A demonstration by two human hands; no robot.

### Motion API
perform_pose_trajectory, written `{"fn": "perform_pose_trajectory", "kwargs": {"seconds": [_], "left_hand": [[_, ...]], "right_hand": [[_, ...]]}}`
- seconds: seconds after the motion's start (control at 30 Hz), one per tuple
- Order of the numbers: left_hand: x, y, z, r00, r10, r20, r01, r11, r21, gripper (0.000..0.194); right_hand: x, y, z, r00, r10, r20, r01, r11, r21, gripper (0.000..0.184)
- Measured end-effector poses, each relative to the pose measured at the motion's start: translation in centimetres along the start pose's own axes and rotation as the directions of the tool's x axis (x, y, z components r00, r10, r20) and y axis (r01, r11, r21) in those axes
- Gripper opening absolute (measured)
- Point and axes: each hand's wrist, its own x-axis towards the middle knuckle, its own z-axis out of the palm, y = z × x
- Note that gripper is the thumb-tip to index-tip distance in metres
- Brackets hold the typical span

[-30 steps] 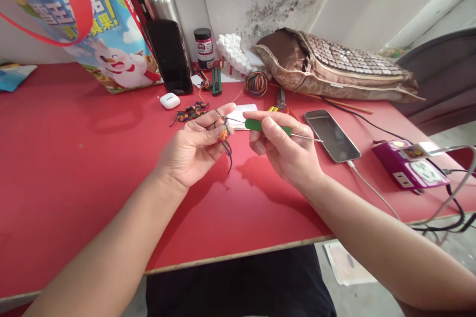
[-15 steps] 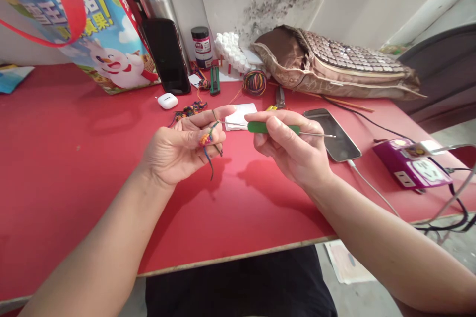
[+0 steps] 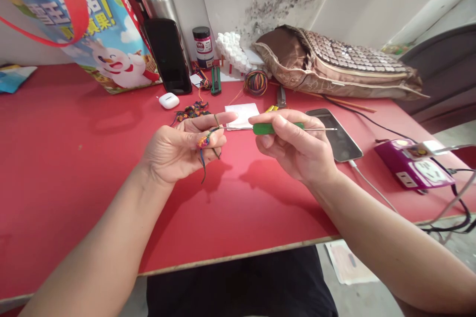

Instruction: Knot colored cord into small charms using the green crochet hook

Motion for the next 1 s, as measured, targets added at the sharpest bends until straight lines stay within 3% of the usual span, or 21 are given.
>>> {"fn": "perform_pose_trajectory", "kwargs": {"seconds": [0.17, 0.43, 0.77, 1.0], "left_hand": [[0.4, -1.8, 0.9, 0.978, 0.177, -0.112, -0.163, 0.979, 0.124, 0.039], [0.5, -3.3, 2.9, 0.918, 0.374, -0.134, -0.336, 0.911, 0.241, 0.034], [0.6, -3.0, 2.7, 0.903, 0.400, -0.160, -0.359, 0.903, 0.235, 0.025], [0.5, -3.5, 3.9, 0.838, 0.414, -0.356, -0.346, 0.907, 0.240, 0.025]], "right_hand": [[-0.1, 0.6, 0.6, 0.998, 0.061, 0.014, -0.062, 0.994, 0.091, 0.021], [0.0, 1.0, 1.2, 0.998, 0.053, -0.046, -0.047, 0.992, 0.118, 0.023], [-0.1, 1.1, 1.2, 0.997, 0.065, -0.042, -0.060, 0.992, 0.112, 0.021], [-0.5, 1.7, 0.9, 0.993, -0.074, -0.095, 0.064, 0.992, -0.112, 0.020]]}}
